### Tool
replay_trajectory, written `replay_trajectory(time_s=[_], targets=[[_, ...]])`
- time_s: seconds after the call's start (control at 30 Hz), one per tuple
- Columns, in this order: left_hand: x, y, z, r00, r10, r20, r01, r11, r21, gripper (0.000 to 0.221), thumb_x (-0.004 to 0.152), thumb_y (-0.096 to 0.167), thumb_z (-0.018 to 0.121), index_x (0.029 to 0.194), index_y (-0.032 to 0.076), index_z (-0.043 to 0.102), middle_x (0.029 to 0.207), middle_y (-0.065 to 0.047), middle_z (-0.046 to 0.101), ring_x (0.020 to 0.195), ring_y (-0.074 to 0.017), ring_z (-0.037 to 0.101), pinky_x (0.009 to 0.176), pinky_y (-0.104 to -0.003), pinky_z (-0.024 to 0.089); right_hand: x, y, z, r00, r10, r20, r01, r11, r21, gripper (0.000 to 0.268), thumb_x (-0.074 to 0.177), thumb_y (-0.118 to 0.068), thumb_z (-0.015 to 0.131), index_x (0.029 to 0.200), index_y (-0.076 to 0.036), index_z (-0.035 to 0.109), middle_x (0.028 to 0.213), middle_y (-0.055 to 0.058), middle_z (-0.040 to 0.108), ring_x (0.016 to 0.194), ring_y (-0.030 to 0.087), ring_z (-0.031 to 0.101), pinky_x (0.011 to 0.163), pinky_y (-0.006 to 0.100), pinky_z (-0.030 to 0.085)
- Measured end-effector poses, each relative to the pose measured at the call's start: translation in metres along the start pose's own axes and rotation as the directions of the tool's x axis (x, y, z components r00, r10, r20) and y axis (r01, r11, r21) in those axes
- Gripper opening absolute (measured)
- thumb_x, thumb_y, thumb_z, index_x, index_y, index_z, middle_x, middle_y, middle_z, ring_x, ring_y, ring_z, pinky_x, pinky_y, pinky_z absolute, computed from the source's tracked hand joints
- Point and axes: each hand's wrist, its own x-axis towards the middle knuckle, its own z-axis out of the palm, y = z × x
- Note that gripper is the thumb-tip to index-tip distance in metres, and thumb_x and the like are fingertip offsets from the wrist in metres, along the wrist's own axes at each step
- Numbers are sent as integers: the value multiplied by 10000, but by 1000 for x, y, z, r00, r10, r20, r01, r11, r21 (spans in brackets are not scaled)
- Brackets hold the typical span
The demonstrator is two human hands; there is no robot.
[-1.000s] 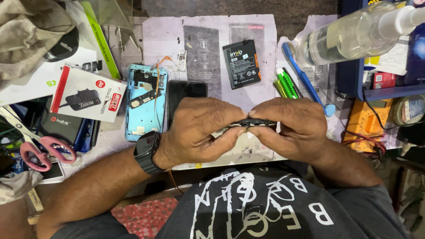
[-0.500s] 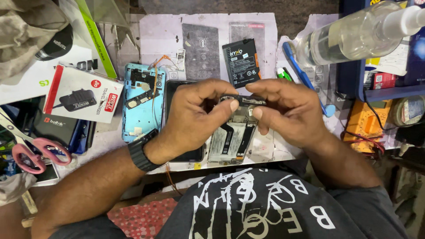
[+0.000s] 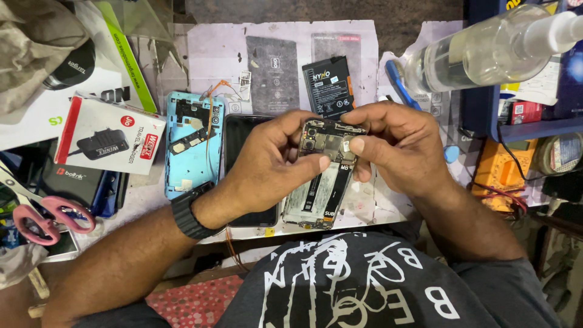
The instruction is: The person disassembles a smartphone, removes the battery, and uses tweezers and a screwdriver to manipulate small components on the motherboard. The person then reattaches the battery connector and continues adjusting internal parts.
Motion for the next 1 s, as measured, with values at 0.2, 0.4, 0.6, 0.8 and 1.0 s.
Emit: replay_trajectory(time_s=[0.2, 0.4, 0.6, 0.8, 1.0], targets=[[2, -7, 0, 999, -28, -31, 29, 999, 39, 303, 968, 55, 709, 1253, 8, 617, 899, 92, 598, 739, 37, 469, 626, -155, 425, 1, -4, 5, 1000, 4, -20, -7, 988, -154, 330, 983, 24, 653, 1301, 98, 602, 1066, 160, 733, 731, 105, 675, 603, 231, 582], [2, -8, 3, 1000, -31, 3, 31, 999, 41, 242, 970, 46, 702, 1201, 18, 639, 866, 102, 589, 722, 38, 472, 621, -159, 424, 4, -9, 8, 982, -190, -2, 166, 861, -481, 275, 978, 17, 735, 1247, 28, 682, 1046, 83, 702, 895, 93, 642, 761, 195, 511], [2, -3, 4, 998, -45, 34, 40, 992, 120, 119, 964, 58, 699, 1060, 33, 634, 783, 101, 536, 674, 25, 454, 569, -182, 407, 9, -8, 7, 971, -234, 41, 209, 762, -613, 179, 933, 24, 778, 1105, -8, 740, 1012, 82, 710, 845, 106, 653, 701, 197, 493], [3, 1, 2, 996, -80, 42, 72, 985, 154, 87, 954, 78, 688, 987, 44, 615, 708, 95, 503, 621, 13, 446, 528, -204, 400, 12, -6, 10, 958, -280, 57, 248, 715, -654, 170, 916, 27, 796, 1072, -16, 743, 1011, 79, 711, 830, 103, 665, 681, 202, 505], [4, 2, 4, 998, -63, 29, 59, 988, 141, 88, 950, 70, 687, 981, 46, 608, 728, 98, 495, 643, 15, 448, 540, -204, 413, 12, -7, 15, 910, -398, 117, 335, 541, -772, 186, 880, 14, 826, 1041, -12, 736, 980, 105, 694, 863, 157, 639, 745, 255, 484]])
